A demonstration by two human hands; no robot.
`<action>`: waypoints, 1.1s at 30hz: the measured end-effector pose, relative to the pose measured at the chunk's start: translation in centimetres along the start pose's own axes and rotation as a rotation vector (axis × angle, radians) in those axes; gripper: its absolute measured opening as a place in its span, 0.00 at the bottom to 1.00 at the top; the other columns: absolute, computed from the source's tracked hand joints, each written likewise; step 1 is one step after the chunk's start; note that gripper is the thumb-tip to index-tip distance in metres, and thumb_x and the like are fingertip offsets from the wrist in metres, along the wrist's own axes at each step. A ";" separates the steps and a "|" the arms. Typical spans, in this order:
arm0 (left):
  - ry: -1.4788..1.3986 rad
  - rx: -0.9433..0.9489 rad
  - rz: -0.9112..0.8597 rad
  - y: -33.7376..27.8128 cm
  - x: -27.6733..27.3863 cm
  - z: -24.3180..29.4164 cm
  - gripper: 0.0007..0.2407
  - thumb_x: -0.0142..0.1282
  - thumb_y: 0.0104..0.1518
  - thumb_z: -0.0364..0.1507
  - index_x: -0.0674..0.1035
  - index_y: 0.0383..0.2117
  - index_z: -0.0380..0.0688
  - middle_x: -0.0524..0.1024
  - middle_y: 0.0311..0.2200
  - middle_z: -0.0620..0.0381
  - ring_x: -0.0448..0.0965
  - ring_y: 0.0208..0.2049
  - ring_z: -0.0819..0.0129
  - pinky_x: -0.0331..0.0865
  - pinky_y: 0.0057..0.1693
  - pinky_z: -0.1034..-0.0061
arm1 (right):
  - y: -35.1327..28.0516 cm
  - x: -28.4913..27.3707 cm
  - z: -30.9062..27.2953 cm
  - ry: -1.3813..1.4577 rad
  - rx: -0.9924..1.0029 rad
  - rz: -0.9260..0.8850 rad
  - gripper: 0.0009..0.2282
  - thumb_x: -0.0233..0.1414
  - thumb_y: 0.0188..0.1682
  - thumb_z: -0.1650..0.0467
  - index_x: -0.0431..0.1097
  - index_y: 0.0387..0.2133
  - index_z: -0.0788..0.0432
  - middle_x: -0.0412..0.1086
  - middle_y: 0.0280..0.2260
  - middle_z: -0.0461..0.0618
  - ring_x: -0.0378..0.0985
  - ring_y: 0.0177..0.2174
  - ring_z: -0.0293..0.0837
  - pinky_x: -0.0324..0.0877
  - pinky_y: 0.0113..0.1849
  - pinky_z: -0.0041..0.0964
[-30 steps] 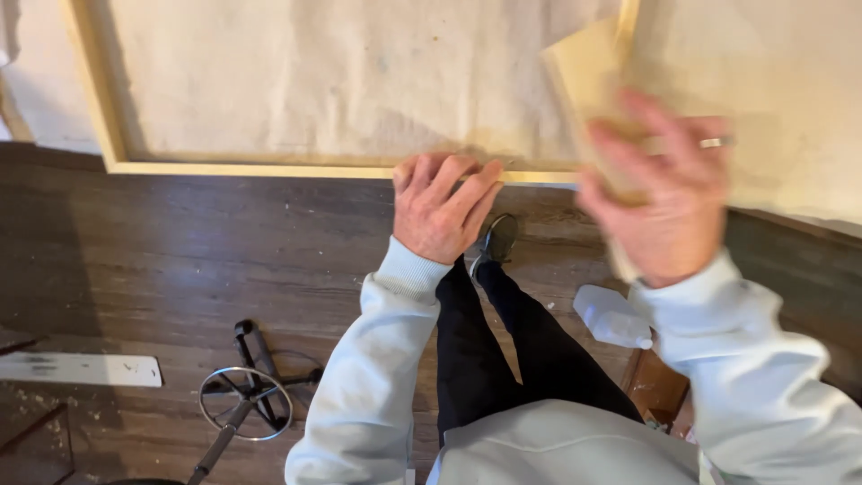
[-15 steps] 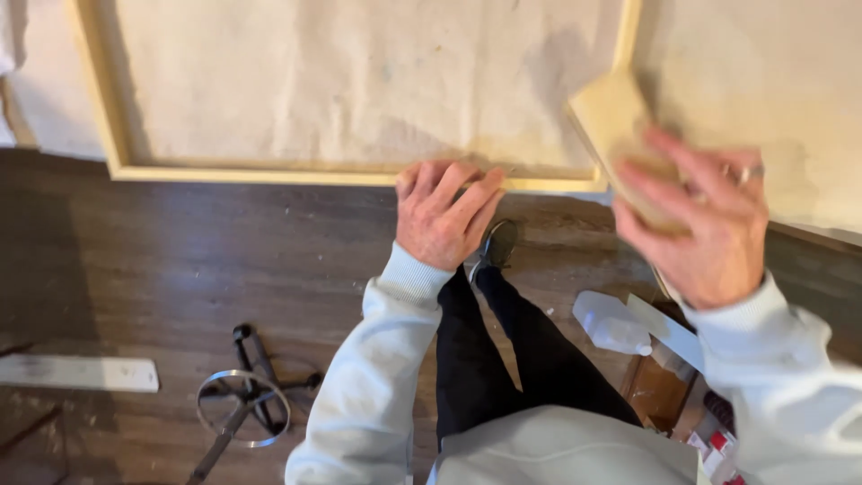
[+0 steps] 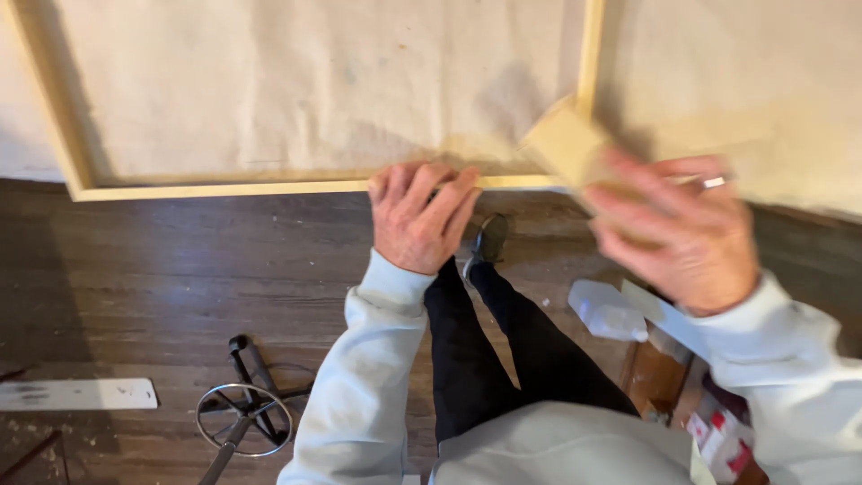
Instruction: Sanding a wooden frame using a sanding block.
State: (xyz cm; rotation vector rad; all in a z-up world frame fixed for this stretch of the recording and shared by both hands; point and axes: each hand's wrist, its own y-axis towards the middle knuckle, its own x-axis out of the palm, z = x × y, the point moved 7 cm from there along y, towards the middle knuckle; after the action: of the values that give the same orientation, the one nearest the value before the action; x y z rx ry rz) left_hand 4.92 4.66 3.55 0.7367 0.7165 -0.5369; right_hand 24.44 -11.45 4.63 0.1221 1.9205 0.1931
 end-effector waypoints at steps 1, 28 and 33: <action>0.007 0.003 -0.008 -0.2 -0.1 0.1 0.09 0.71 0.58 0.27 0.87 0.43 0.48 0.77 0.43 0.62 0.75 0.43 0.63 0.61 0.57 0.67 | 0.5 -0.4 0.9 -0.019 0.034 0.050 0.23 0.75 0.48 0.74 0.80 0.56 0.46 0.71 0.68 0.50 0.73 0.50 0.48 0.71 0.54 0.44; 0.025 -0.001 -0.064 -0.3 -0.2 0.1 0.10 0.73 0.56 0.26 0.87 0.43 0.49 0.78 0.41 0.61 0.76 0.42 0.64 0.60 0.56 0.67 | 2.0 0.0 -0.6 0.134 0.145 0.031 0.11 0.62 0.49 0.76 0.74 0.43 0.54 0.68 0.66 0.62 0.76 0.52 0.53 0.75 0.52 0.45; 0.040 -0.025 -0.063 -0.2 0.1 -0.1 0.10 0.73 0.55 0.25 0.87 0.43 0.49 0.77 0.41 0.61 0.76 0.43 0.65 0.60 0.56 0.67 | 0.1 0.0 -2.0 -0.207 -0.152 0.011 0.17 0.69 0.48 0.76 0.79 0.47 0.42 0.59 0.70 0.38 0.64 0.65 0.42 0.73 0.56 0.50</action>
State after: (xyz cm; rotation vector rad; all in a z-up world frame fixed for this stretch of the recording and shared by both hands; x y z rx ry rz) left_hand 4.84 4.63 3.31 0.7048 0.7841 -0.5705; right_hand 22.58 -11.48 5.31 0.0490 1.6930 0.3211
